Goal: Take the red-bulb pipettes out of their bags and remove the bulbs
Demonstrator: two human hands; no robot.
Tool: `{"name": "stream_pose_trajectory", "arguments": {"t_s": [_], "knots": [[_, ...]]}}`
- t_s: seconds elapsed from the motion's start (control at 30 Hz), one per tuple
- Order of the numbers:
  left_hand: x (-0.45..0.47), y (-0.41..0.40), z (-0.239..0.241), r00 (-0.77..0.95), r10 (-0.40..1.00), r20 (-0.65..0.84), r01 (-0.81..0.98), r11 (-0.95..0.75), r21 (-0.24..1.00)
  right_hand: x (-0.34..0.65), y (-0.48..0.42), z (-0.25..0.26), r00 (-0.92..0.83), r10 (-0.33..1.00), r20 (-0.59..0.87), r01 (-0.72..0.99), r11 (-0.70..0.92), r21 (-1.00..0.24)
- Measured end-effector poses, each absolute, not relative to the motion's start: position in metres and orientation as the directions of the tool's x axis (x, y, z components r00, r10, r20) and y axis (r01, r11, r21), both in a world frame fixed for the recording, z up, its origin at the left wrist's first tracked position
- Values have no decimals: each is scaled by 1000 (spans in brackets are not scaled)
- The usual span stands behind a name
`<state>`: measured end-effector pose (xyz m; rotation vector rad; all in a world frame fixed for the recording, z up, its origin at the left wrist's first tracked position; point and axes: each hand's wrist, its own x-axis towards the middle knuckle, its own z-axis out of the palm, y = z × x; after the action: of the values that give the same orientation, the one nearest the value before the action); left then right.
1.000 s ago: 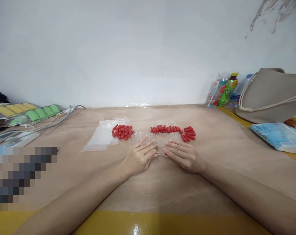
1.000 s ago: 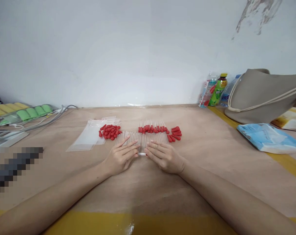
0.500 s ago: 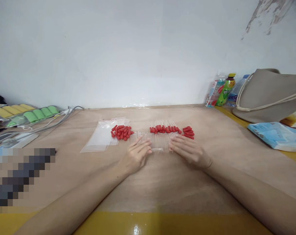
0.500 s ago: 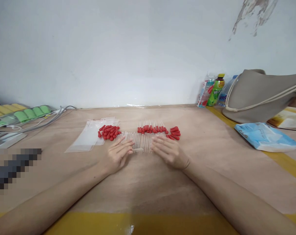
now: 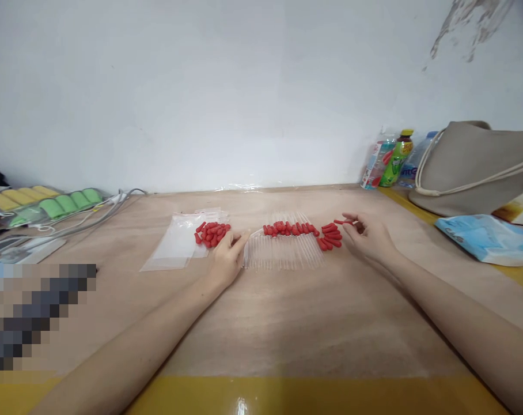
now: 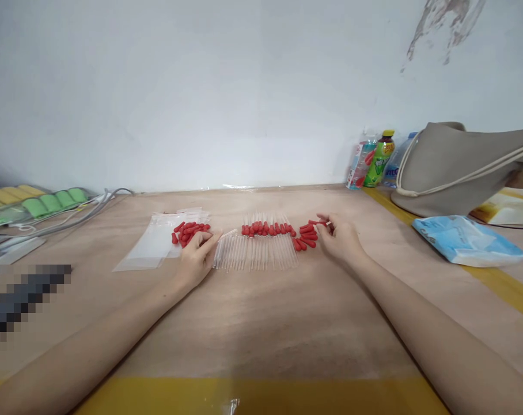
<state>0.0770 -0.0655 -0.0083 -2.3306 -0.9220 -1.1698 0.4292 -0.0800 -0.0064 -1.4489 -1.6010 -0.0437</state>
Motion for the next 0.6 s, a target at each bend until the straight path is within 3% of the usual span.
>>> {"name": "stream_pose_trajectory", "arguments": {"t_s": [0.1,0.23,0.47,0.6], "knots": [[76,-64,-8,466,354,811,702,-706,-95,434,-74,-14,174,817,549,728,269,-630],[78,-66,-8,498,321,805,678,-723,-132,429,-78,-14,122,818,562,697,332,-635],[84,-75,0,570,334,751,599,-794,-101,428,-81,-13,-41,773,632,805,400,-437],[87,-82,6,586,365,724,565,-824,-42,430,-79,-14,-5,723,691,814,404,-417]]}}
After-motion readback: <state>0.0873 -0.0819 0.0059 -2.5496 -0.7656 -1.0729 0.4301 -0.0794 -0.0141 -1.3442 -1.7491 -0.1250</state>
